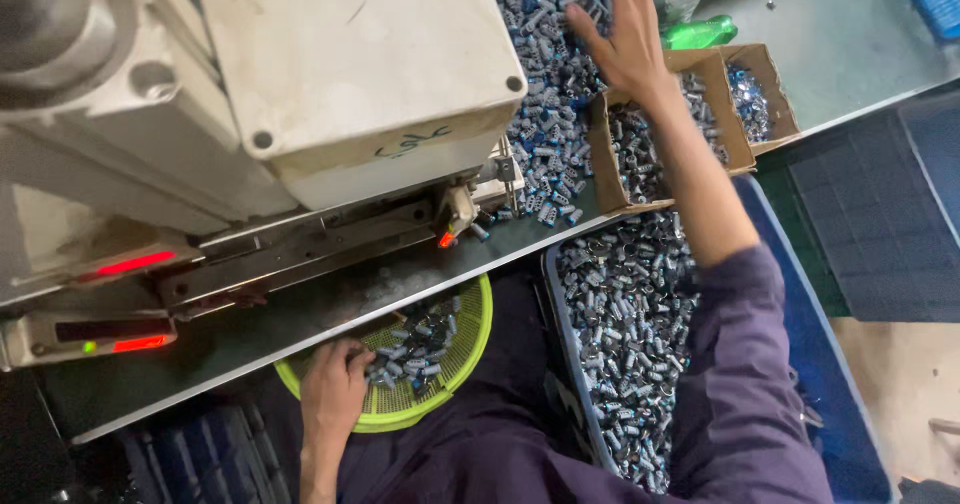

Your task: The person sorts small cylindrical capsules from a large pile on a table into a green basket, then transfers them into a machine. The person repeatedly picks up capsules, places them into the machine, and collects the processed items into the basket.

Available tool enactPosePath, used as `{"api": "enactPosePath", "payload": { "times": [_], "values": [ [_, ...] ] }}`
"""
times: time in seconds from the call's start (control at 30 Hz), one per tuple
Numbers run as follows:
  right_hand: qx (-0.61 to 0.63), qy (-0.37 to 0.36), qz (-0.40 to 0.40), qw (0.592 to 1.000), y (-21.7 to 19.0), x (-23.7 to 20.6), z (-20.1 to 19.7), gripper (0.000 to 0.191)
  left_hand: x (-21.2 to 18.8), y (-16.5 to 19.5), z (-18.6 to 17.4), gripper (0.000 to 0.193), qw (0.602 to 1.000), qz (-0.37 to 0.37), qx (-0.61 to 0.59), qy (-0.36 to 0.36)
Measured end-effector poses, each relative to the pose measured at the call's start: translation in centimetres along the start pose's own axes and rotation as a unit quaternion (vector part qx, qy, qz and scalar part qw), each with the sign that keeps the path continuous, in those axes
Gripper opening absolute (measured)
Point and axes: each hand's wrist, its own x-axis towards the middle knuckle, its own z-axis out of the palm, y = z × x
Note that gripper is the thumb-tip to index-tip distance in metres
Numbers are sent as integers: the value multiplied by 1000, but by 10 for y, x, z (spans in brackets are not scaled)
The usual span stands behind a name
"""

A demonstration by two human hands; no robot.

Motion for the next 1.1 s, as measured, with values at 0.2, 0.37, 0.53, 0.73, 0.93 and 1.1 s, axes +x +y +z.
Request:
{"api": "enactPosePath", "payload": {
  "times": [0.2, 0.37, 0.53, 0.73, 0.93, 1.1],
  "values": [
    [182, 185, 31, 965, -160, -151, 8, 8, -23, 2, 10, 5, 924, -124, -360, -37],
    [299, -88, 69, 948, -284, -233, 85, 42, -40, 24, 15, 23, 822, -68, -564, -27],
    [500, -95, 326, 797, -339, -255, 135, 28, -62, 47, -12, 25, 865, 23, -496, 77],
    [384, -55, 207, 898, -339, -245, 161, 30, -46, 50, -52, 10, 954, 14, -283, 93],
    [578, -9, 325, 749, -344, -227, 181, 35, -29, 49, -90, 9, 929, 107, -344, 90],
    [618, -16, 409, 671, -345, -222, 189, 41, -47, 49, -117, 7, 933, 106, -338, 60]
  ]
}}
